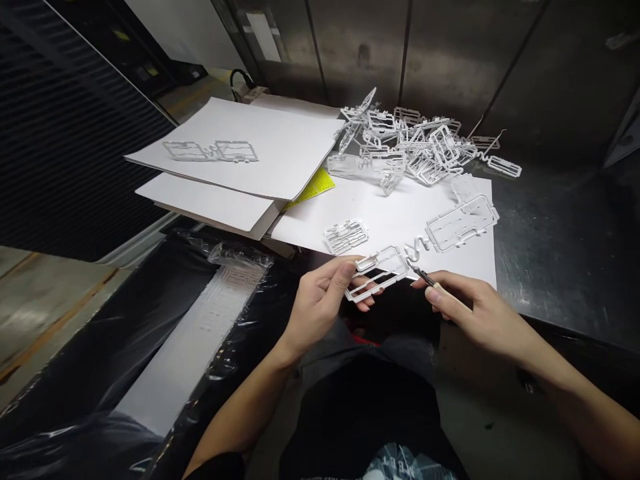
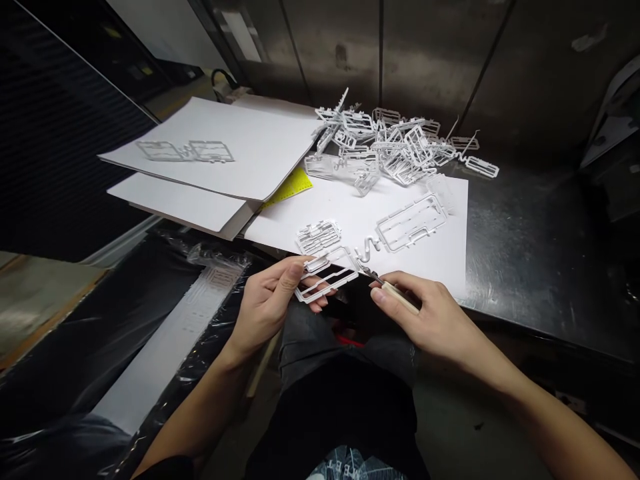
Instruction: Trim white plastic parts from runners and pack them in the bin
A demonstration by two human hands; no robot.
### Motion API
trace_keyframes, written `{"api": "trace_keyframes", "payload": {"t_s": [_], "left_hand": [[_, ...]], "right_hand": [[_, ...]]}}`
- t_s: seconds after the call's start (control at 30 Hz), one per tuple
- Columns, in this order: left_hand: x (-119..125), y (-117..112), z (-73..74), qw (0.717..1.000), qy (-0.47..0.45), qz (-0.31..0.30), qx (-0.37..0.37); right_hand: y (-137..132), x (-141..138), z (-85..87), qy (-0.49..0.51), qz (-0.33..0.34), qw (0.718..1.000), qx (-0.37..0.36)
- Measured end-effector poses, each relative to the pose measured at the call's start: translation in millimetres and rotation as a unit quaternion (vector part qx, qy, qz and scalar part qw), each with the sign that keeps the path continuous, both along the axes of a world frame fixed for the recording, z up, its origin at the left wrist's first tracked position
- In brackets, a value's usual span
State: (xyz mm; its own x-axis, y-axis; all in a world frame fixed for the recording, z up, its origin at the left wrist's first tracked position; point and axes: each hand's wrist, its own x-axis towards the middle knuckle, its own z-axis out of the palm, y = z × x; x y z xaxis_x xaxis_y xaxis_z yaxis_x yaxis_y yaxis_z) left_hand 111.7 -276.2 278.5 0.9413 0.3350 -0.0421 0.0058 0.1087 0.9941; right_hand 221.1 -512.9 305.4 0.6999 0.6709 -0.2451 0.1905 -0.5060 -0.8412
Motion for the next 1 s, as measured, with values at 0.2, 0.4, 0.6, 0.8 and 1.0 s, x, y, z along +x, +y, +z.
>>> {"api": "trace_keyframes", "payload": {"t_s": [0.2,0.4,0.6,0.8,1.0], "left_hand": [[1,2,-2.2,1.0,-0.009,-0.013,0.002],[2,2,-0.4,1.0,-0.008,-0.025,-0.003],[5,1,-0.1,0.999,0.004,-0.038,0.005],[11,4,-14.0,0.961,-0.082,-0.027,0.264],[18,3,-29.1,0.875,-0.144,-0.009,0.463]], "right_hand": [[-3,1,-4.5,0.005,-0.008,1.0,0.003],[-4,2,-5.4,0.009,-0.015,1.0,0.004],[-4,2,-5.4,-0.005,-0.019,1.0,0.002],[-3,8,-8.1,-0.037,-0.036,0.999,0.006],[-3,15,-20.2,-0.023,-0.034,0.999,-0.002]]}}
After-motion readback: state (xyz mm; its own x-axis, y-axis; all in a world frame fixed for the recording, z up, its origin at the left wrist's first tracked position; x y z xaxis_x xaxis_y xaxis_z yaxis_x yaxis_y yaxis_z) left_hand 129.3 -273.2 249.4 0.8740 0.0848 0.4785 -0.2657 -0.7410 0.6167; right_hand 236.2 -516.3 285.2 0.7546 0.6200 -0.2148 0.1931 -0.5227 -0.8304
